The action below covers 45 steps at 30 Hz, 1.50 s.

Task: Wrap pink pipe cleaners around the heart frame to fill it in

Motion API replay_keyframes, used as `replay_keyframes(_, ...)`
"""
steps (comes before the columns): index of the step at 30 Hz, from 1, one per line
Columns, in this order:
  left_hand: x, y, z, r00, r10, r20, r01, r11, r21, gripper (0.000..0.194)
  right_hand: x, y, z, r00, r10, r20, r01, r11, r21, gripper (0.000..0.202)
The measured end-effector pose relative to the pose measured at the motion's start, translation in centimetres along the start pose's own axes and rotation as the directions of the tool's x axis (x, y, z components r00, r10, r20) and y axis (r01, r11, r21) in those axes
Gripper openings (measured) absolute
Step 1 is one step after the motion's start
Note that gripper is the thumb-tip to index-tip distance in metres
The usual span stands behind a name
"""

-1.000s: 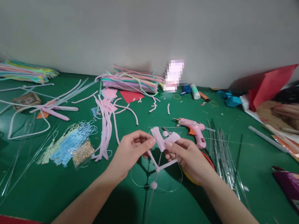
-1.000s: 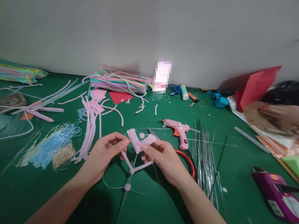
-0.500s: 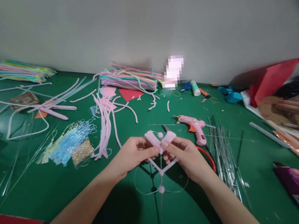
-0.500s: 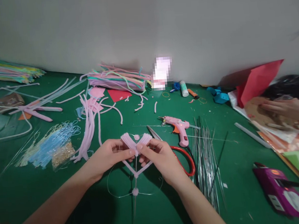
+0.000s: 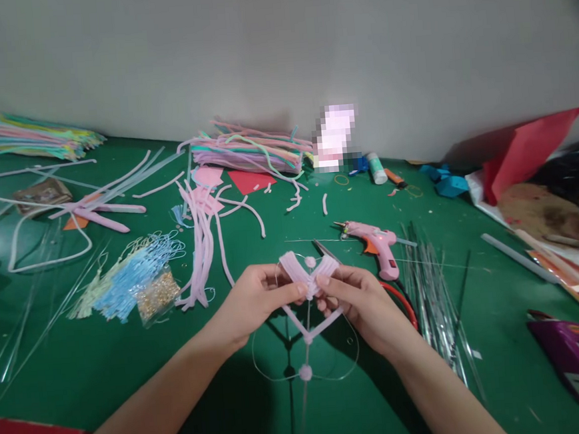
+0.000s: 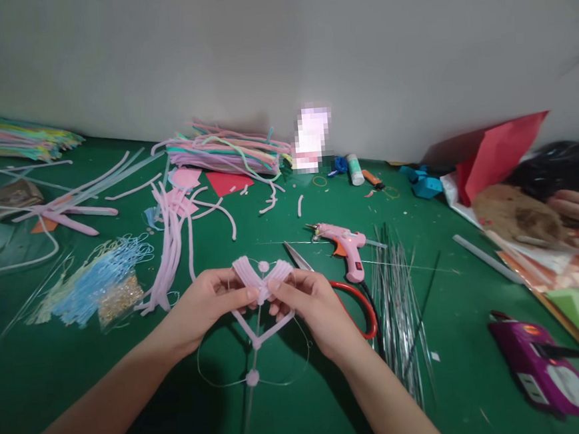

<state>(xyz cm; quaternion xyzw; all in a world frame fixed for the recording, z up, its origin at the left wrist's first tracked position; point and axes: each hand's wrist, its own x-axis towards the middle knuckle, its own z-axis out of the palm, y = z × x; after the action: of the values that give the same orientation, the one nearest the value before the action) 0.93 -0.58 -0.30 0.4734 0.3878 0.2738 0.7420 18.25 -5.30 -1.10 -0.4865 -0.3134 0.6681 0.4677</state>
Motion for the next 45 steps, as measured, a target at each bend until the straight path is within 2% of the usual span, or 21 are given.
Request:
replay_keyframes(6, -0.1, 0.1, -0.2, 1.000, -0.003, 0.010, 0.003, 0.998, 0.063, 0.017, 0.0, 0.1, 0.1, 0.999, -0.035, -0.022, 0.033, 0.996, -0.086, 0.023)
replay_keyframes(11, -0.1, 0.0, -0.5, 1.000, 0.013, 0.006, -0.014, 0.996, 0.092, 0.017, 0.2, 0.1, 0.4, 0.999, -0.026, -0.031, 0.024, 0.997, -0.076, 0.022)
replay_keyframes(17, -0.2, 0.0, -0.1, 0.997, -0.042, 0.061, 0.033, 0.988, 0.150, 0.016, 0.3, 0.4, 0.7, 0.995, -0.070, -0.069, 0.059, 0.987, -0.152, 0.023)
replay_keyframes(21, -0.2, 0.1, 0.1, 0.997, -0.066, 0.045, 0.057, 0.984, 0.169, 0.017, 0.4, 0.7, 0.8, 0.994, -0.070, -0.084, 0.057, 0.986, -0.156, 0.022)
replay_keyframes(30, -0.3, 0.0, 0.1, 0.999, -0.048, 0.022, 0.043, 0.987, 0.157, 0.015, 0.2, 0.5, 0.7, 0.996, -0.084, -0.043, 0.072, 0.969, -0.237, 0.018)
replay_keyframes(34, -0.4, 0.3, 0.0, 1.000, -0.016, 0.005, 0.015, 0.990, 0.140, 0.016, 0.0, -0.1, 0.8, 0.998, -0.048, -0.034, 0.039, 0.969, -0.244, 0.023)
replay_keyframes(37, -0.4, 0.5, -0.3, 1.000, 0.010, -0.028, -0.007, 0.993, 0.121, 0.017, -0.2, -0.2, 0.7, 1.000, -0.011, 0.019, 0.016, 0.969, -0.248, 0.028)
replay_keyframes(40, -0.3, 0.7, -0.7, 0.999, 0.005, -0.050, 0.001, 0.994, 0.112, 0.018, -0.3, 0.1, 0.5, 0.996, 0.014, 0.084, 0.007, 0.968, -0.251, 0.024)
replay_keyframes(45, -0.3, 1.0, -0.9, 0.997, 0.036, -0.072, -0.024, 0.986, 0.167, 0.014, -0.4, 0.6, 0.4, 0.994, 0.035, 0.101, -0.004, 0.958, -0.288, 0.021)
